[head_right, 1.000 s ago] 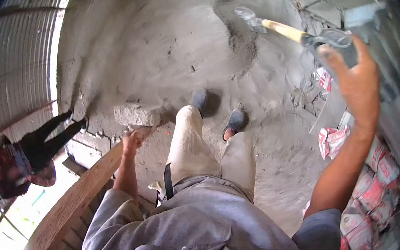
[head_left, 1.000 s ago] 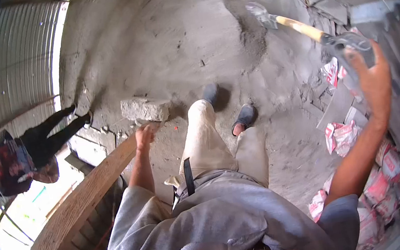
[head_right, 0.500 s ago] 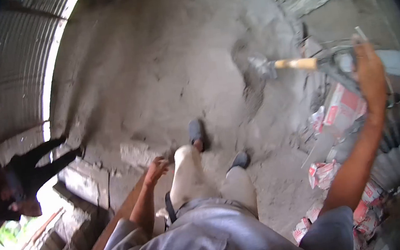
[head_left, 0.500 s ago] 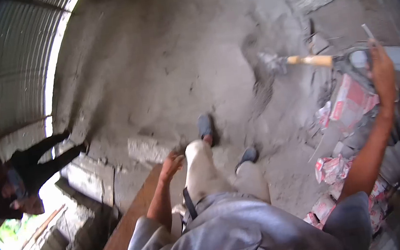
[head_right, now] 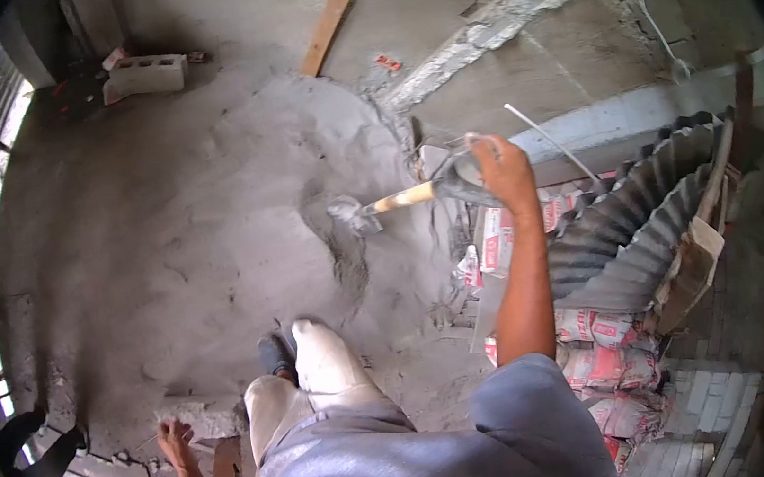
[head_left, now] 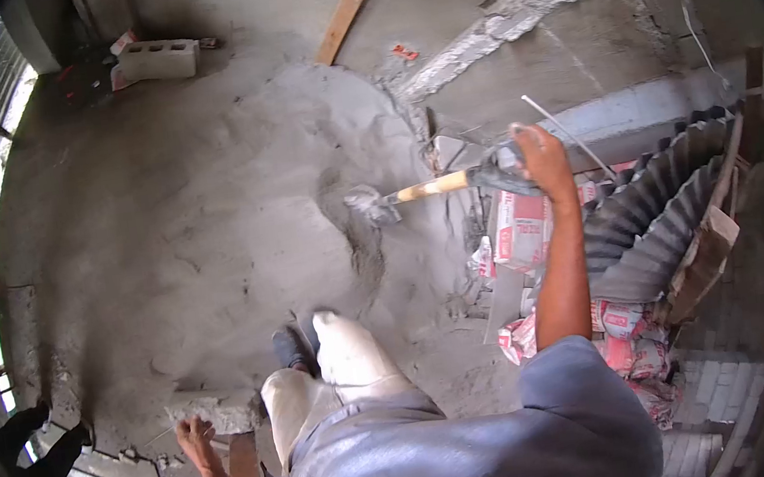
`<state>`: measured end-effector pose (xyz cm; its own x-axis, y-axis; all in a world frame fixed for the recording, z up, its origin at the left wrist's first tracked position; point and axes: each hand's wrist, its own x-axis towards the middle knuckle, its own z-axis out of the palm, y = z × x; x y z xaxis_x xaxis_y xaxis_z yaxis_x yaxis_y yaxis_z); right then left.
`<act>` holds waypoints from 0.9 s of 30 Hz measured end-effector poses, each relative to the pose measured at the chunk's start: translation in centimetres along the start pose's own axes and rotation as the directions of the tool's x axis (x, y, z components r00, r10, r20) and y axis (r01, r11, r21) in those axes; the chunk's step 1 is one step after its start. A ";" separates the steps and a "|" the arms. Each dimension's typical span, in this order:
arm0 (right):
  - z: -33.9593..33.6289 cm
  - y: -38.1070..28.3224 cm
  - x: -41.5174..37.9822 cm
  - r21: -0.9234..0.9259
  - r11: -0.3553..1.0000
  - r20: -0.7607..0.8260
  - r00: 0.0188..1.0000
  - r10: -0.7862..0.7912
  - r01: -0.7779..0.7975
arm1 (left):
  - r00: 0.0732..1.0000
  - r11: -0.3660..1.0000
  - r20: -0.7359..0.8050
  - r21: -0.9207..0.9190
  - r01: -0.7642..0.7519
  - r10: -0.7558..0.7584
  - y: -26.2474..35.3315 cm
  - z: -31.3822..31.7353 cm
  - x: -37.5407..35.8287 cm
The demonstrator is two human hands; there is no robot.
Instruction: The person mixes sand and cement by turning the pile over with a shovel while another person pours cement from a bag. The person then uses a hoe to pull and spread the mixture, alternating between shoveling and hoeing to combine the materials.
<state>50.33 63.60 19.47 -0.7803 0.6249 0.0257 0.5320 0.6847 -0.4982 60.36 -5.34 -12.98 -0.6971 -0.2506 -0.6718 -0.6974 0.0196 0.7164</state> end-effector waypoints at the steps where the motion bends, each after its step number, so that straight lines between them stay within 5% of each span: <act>1: -0.6 0.2 0.4 0.014 0.996 0.018 0.996 0.087 -0.088 | 0.999 1.000 0.042 -0.029 -0.005 0.007 2.2 1.4 -0.6; 7: -2.7 3.8 3.5 0.121 0.979 0.035 0.986 0.162 -0.165 | 0.901 0.939 0.376 -0.334 -0.086 0.216 22.4 14.5 -2.2; 9: -3.3 5.7 4.9 -0.137 0.986 -0.094 0.990 -0.106 0.093 | 0.717 0.864 0.497 -0.387 -0.321 0.489 30.3 19.0 -3.4; 12: -4.0 11.1 8.1 -0.433 0.891 -0.265 0.964 0.020 -0.137 | 0.194 0.643 0.711 -0.440 -0.627 0.676 43.7 23.8 -4.9; 14: -4.1 13.4 9.8 -0.323 0.937 -0.330 0.944 0.021 -0.133 | -0.190 0.280 0.672 -0.525 -0.803 0.716 51.7 27.4 -6.0; 16: -3.3 13.3 10.6 -0.293 0.919 -0.390 0.911 0.136 -0.263 | -0.331 0.154 0.703 -0.531 -0.833 0.629 57.7 29.9 -7.1; 18: -3.6 11.8 10.3 -0.281 0.876 -0.482 0.847 0.225 -0.393 | -0.274 0.209 0.738 -0.489 -0.847 0.616 60.6 34.2 -7.8; 19: -2.7 10.0 10.9 -0.225 0.851 -0.536 0.790 0.299 -0.474 | -0.372 -0.028 0.439 -0.616 -0.787 0.818 61.4 37.9 -7.2; 21: -2.0 7.8 12.0 -0.154 0.822 -0.568 0.730 0.380 -0.548 | -0.437 -0.284 0.094 -0.636 -0.718 0.894 63.6 40.3 -6.9; 22: -1.6 7.3 12.6 -0.236 0.785 -0.587 0.728 0.355 -0.573 | -0.360 -0.104 0.196 -0.740 -0.665 0.912 64.8 40.6 -6.6; 25: 0.0 5.5 13.3 -0.241 0.753 -0.625 0.691 0.362 -0.612 | -0.477 0.159 0.445 -0.835 -0.527 0.757 68.8 40.9 -3.3; 27: 1.7 4.1 13.6 -0.178 0.755 -0.654 0.649 0.388 -0.631 | -0.698 0.300 0.560 -0.829 -0.473 0.447 71.3 42.2 -1.3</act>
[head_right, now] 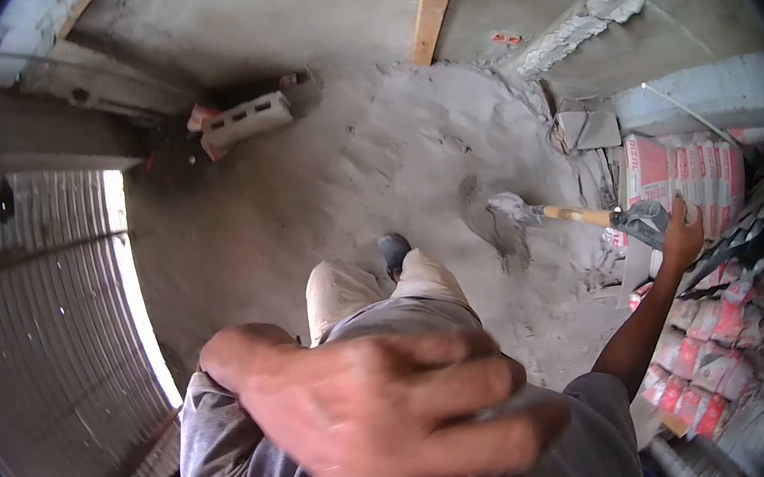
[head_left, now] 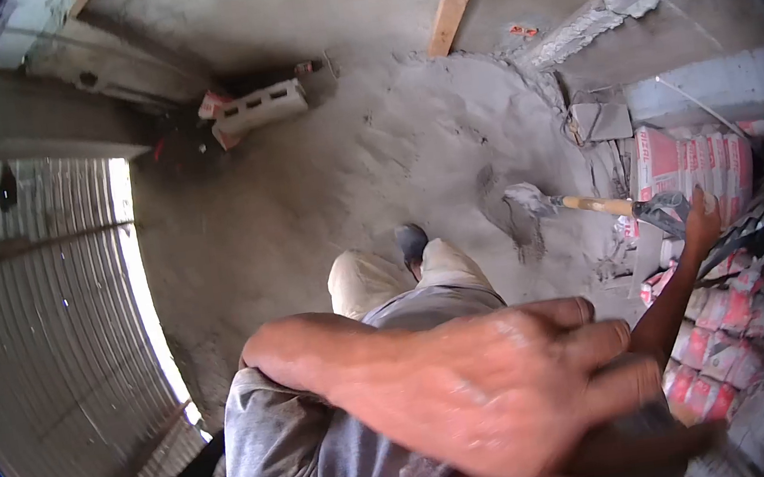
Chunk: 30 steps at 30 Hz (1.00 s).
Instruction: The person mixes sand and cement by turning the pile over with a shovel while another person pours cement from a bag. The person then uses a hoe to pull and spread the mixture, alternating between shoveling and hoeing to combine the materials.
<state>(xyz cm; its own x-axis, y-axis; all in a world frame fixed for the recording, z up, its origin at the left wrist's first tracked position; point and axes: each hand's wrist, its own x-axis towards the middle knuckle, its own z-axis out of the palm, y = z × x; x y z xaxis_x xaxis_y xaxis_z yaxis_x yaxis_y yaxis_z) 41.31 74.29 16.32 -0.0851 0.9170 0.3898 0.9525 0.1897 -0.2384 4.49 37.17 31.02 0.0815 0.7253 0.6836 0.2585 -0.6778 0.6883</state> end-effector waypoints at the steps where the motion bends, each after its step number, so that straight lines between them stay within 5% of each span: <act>1: 0.1 -0.3 -0.7 -0.076 0.996 -0.032 0.999 0.033 -0.036 | 0.999 1.000 0.029 -0.017 -0.017 0.018 -0.8 -1.8 0.4; 3: -0.7 -0.1 -2.1 -0.110 0.978 -0.041 0.984 0.175 -0.179 | 0.794 0.867 0.575 0.480 -0.133 -0.197 -3.0 -5.9 1.1; 5: 1.0 5.5 -4.2 0.109 0.994 -0.184 0.983 0.008 0.013 | 0.778 0.844 0.431 0.487 0.226 -0.457 -6.7 -9.7 -1.7; 6: 0.7 7.3 -6.1 -0.310 0.930 -0.209 0.940 -0.269 0.197 | 0.744 0.793 0.345 0.464 0.395 -0.573 -8.6 -11.5 -3.1; 7: -1.6 2.9 -8.3 0.274 0.923 -0.121 0.942 0.312 -0.270 | 0.716 0.743 0.263 0.429 0.513 -0.646 -11.0 -13.9 -5.9; 8: -3.2 -1.9 -11.2 0.357 0.892 -0.281 0.878 0.387 -0.278 | 0.731 0.676 0.183 0.574 0.463 -0.657 -13.5 -16.1 -8.1; 9: -2.2 -1.1 -13.8 0.374 0.857 -0.383 0.783 0.490 -0.354 | 0.635 0.566 0.078 0.545 0.618 -0.768 -15.7 -18.1 -10.4; 10: -2.0 -2.1 -16.2 0.566 0.719 -0.297 0.713 0.635 -0.405 | 0.518 0.439 -0.029 0.493 0.751 -0.855 -17.8 -20.1 -12.7; 11: -2.0 -3.1 -18.6 0.739 0.528 -0.197 0.616 0.763 -0.418 | 0.513 0.409 -0.042 0.549 0.729 -0.858 -20.1 -22.1 -15.2; 12: -1.9 -4.1 -21.2 0.862 0.322 -0.094 0.501 0.860 -0.391 | 0.492 0.402 0.003 0.580 0.709 -0.871 -22.0 -24.1 -17.6; 14: -2.4 -8.8 -26.0 0.869 0.313 -0.103 0.478 0.872 -0.384 | 0.569 0.494 0.113 0.649 0.579 -0.815 -23.6 -28.0 -22.0; 16: -2.2 -13.5 -29.4 0.825 0.301 -0.083 0.425 0.901 -0.478 | 0.389 0.481 0.284 0.506 0.716 -0.877 -25.5 -30.2 -22.4; 18: -0.1 -15.4 -33.0 0.783 0.269 -0.075 0.343 0.936 -0.562 | 0.448 0.592 0.388 0.487 0.642 -0.806 -24.7 -31.1 -17.1; 21: 0.6 -20.4 -34.6 0.806 0.229 -0.103 0.251 0.962 -0.546 | 0.582 0.607 0.261 0.579 0.544 -0.770 -25.5 -31.9 -11.5; 23: 1.3 -21.3 -36.2 0.954 -0.079 0.157 0.258 0.953 -0.288 | 0.638 0.631 0.212 0.547 0.550 -0.740 -26.9 -32.9 -9.1; 27: -3.1 -22.2 -34.1 0.972 -0.234 0.235 0.242 0.941 -0.031 | 0.746 0.804 0.304 0.289 0.520 -0.592 -28.8 -33.0 -2.7; 28: -3.8 -21.9 -34.2 0.978 -0.198 0.208 0.322 0.924 -0.064 | 0.748 0.831 0.363 0.222 0.510 -0.556 -28.6 -33.6 -0.4; 30: -8.5 -24.7 -32.1 0.991 0.011 0.044 0.407 0.912 -0.132 | 0.785 0.795 0.287 0.468 0.385 -0.550 -25.6 -33.9 4.9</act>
<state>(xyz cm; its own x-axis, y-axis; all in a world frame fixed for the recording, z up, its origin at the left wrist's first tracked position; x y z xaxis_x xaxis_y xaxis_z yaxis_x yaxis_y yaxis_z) 22.98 37.19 17.22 0.8216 0.5615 -0.0981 -0.2681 0.2289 -0.9358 -34.34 53.97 24.92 0.1981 0.9762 0.0885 0.6878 -0.2027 0.6970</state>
